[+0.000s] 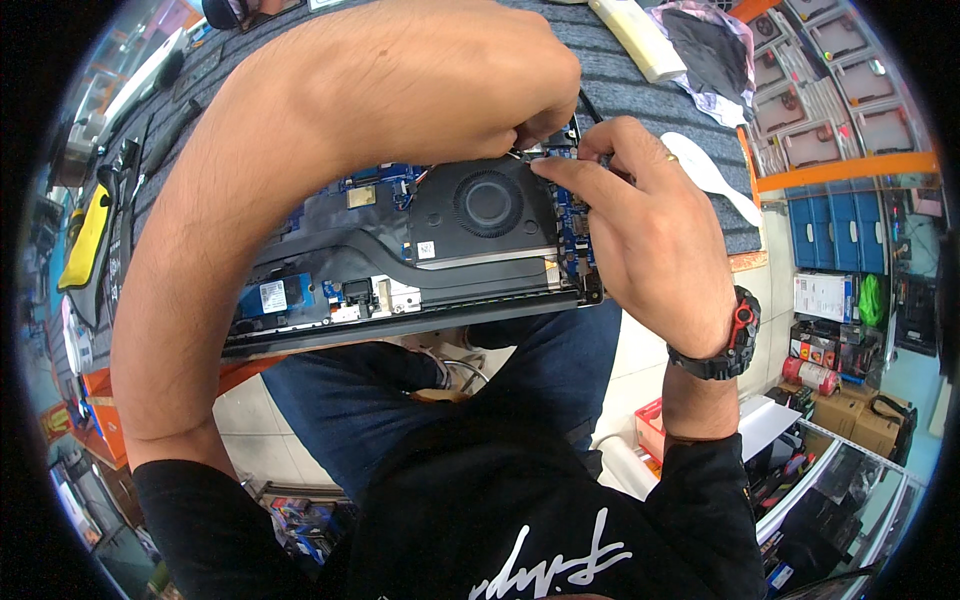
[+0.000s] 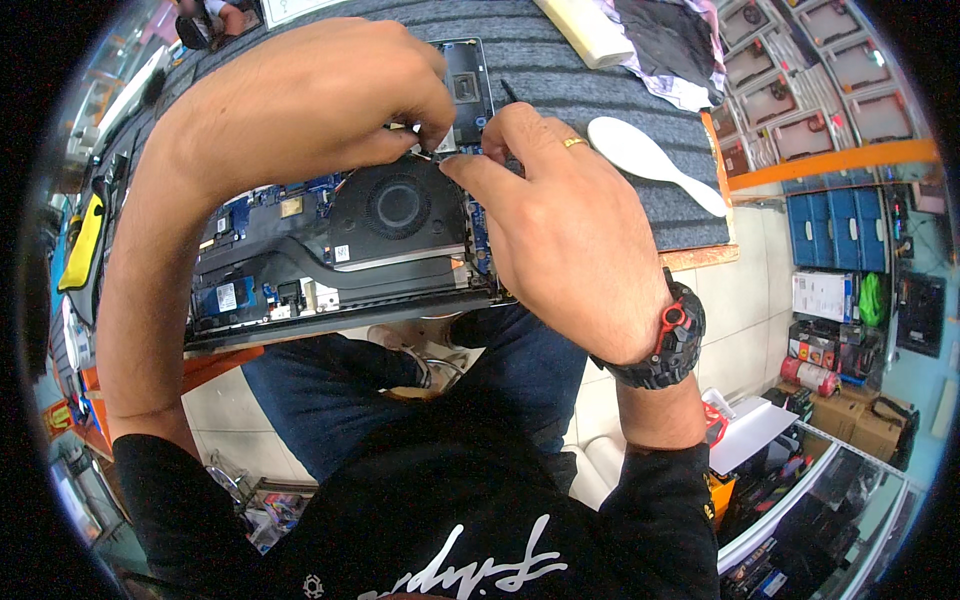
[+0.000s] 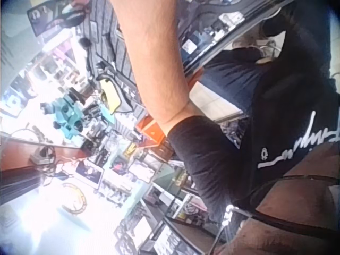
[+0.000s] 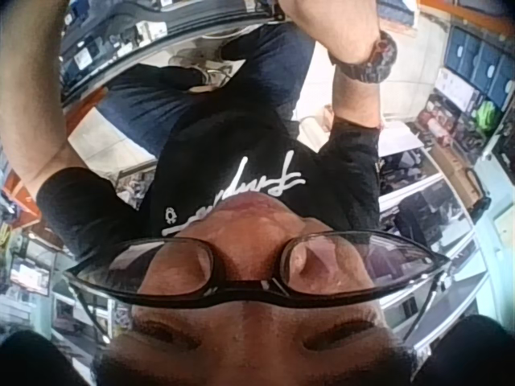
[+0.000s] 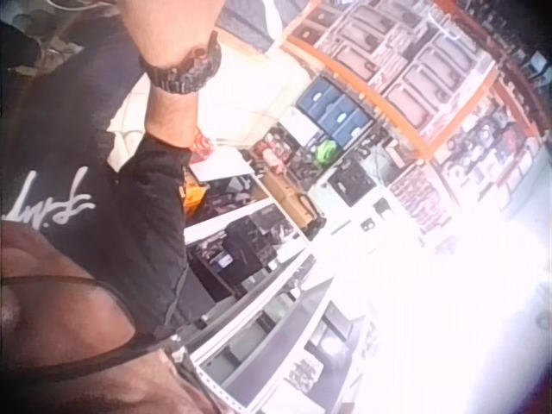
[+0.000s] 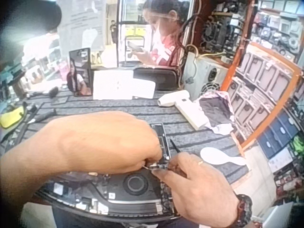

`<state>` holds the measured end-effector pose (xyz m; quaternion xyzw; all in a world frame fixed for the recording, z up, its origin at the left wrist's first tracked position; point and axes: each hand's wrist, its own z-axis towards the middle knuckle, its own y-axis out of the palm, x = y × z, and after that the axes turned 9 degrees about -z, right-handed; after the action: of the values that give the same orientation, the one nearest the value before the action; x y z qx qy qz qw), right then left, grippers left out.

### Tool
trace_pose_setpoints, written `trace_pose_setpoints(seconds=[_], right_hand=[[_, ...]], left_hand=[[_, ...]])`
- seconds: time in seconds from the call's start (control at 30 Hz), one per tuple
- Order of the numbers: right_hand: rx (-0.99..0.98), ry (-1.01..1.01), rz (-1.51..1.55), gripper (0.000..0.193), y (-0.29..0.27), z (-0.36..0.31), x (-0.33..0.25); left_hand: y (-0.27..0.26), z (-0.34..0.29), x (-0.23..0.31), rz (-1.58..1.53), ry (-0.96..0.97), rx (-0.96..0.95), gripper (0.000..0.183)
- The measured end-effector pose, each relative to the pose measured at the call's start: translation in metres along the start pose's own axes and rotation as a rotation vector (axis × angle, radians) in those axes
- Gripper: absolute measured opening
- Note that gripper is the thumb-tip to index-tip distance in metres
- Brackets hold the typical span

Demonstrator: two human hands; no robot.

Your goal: The person works on a disassembled laptop, using tweezers to adjust internal components and a plastic spoon to clean the chassis. They connect ribbon cables and connectors, then remove and wipe the laptop battery with a yellow cloth.

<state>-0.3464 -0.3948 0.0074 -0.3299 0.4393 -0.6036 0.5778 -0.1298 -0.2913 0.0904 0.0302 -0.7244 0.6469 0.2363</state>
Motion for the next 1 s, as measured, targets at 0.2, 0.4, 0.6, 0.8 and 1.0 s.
trace_pose_setpoints(seconds=[0.2,0.4,0.6,0.8,1.0], right_hand=[[-0.006,0.000,-0.014,0.042,0.000,0.001,0.000],[-0.023,0.007,-0.027,0.041,-0.002,0.001,-0.001],[-0.005,-0.012,-0.030,0.041,-0.001,0.001,0.000],[-0.021,-0.013,-0.022,0.043,-0.002,0.000,0.001],[-0.034,-0.013,-0.003,0.044,-0.005,0.001,0.001]], left_hand=[[-0.028,0.009,0.015,-0.211,-0.116,-0.177,0.017],[-0.030,0.023,0.024,-0.115,-0.298,-0.275,0.018],[0.006,0.004,0.012,0.068,-0.103,0.021,0.015],[0.034,-0.007,-0.018,0.181,0.005,0.182,0.015],[0.032,-0.004,-0.019,0.050,-0.047,0.157,0.013]])
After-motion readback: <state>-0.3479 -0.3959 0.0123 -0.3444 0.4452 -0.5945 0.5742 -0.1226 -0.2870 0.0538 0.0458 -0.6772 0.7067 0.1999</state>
